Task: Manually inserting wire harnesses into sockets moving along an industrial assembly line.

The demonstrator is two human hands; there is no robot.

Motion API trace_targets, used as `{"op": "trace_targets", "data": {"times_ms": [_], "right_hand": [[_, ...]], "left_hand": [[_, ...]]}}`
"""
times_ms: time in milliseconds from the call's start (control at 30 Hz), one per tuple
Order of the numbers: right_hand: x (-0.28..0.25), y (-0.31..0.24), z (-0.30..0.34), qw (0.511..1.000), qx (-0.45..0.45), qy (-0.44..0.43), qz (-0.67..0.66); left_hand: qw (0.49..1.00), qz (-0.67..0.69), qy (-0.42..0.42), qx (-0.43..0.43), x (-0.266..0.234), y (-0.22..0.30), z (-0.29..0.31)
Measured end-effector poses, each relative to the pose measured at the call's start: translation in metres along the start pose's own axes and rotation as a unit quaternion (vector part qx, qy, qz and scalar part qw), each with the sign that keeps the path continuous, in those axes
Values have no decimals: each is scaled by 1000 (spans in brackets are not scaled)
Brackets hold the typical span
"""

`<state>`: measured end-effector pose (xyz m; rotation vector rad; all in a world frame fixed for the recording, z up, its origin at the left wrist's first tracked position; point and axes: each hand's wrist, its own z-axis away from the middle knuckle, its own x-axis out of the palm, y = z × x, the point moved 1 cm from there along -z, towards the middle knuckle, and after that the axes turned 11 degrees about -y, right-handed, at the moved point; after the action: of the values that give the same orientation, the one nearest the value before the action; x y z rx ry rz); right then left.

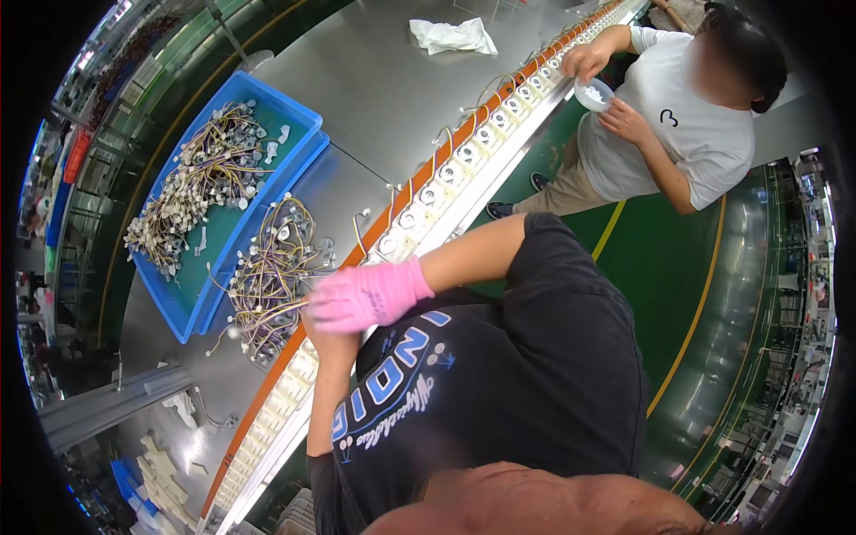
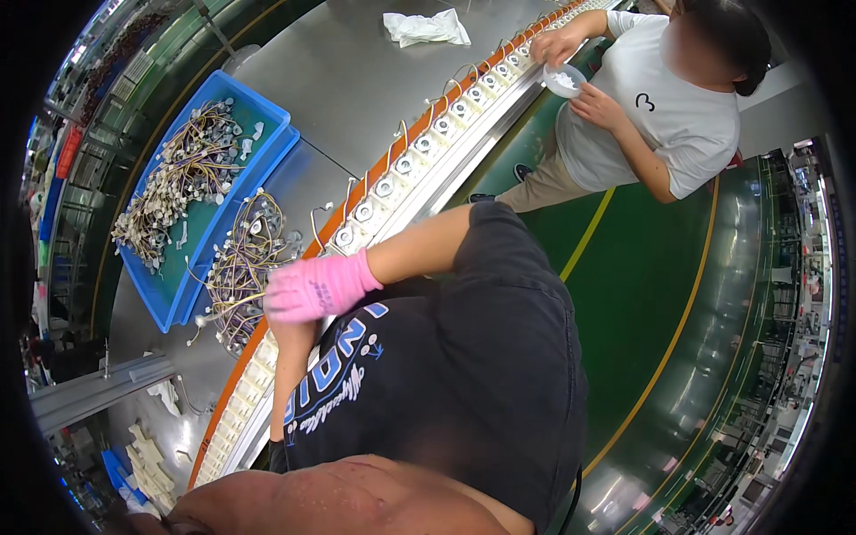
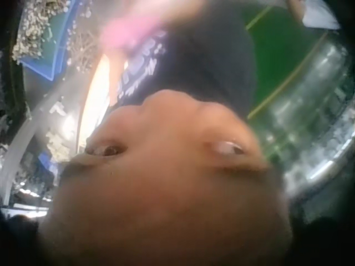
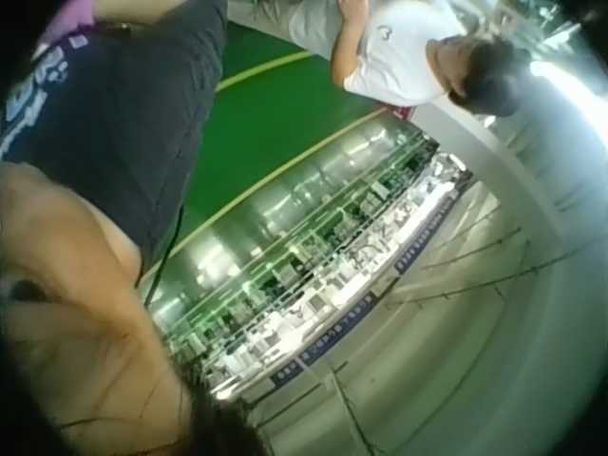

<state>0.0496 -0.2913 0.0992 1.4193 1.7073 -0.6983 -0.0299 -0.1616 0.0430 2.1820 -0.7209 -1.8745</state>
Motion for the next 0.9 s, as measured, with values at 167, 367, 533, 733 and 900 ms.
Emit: {"op": "trace_targets", "data": {"times_ms": [167, 367, 533, 733, 900], "right_hand": [[14, 21, 9, 976, 131, -159, 73], [18, 16, 2, 945, 148, -293, 8], [15, 21, 3, 899, 194, -379, -102], [19, 24, 1, 863, 238, -414, -163], [13, 23, -6, 873, 254, -390, -148]], "left_hand": [[997, -61, 29, -41, 1, 0, 2], [996, -61, 24, -59, 0, 3, 3], [996, -21, 53, -67, 3, -1, 3], [995, 21, 60, -80, 5, -3, 4], [991, 29, 64, -113, 7, -4, 4]]}}
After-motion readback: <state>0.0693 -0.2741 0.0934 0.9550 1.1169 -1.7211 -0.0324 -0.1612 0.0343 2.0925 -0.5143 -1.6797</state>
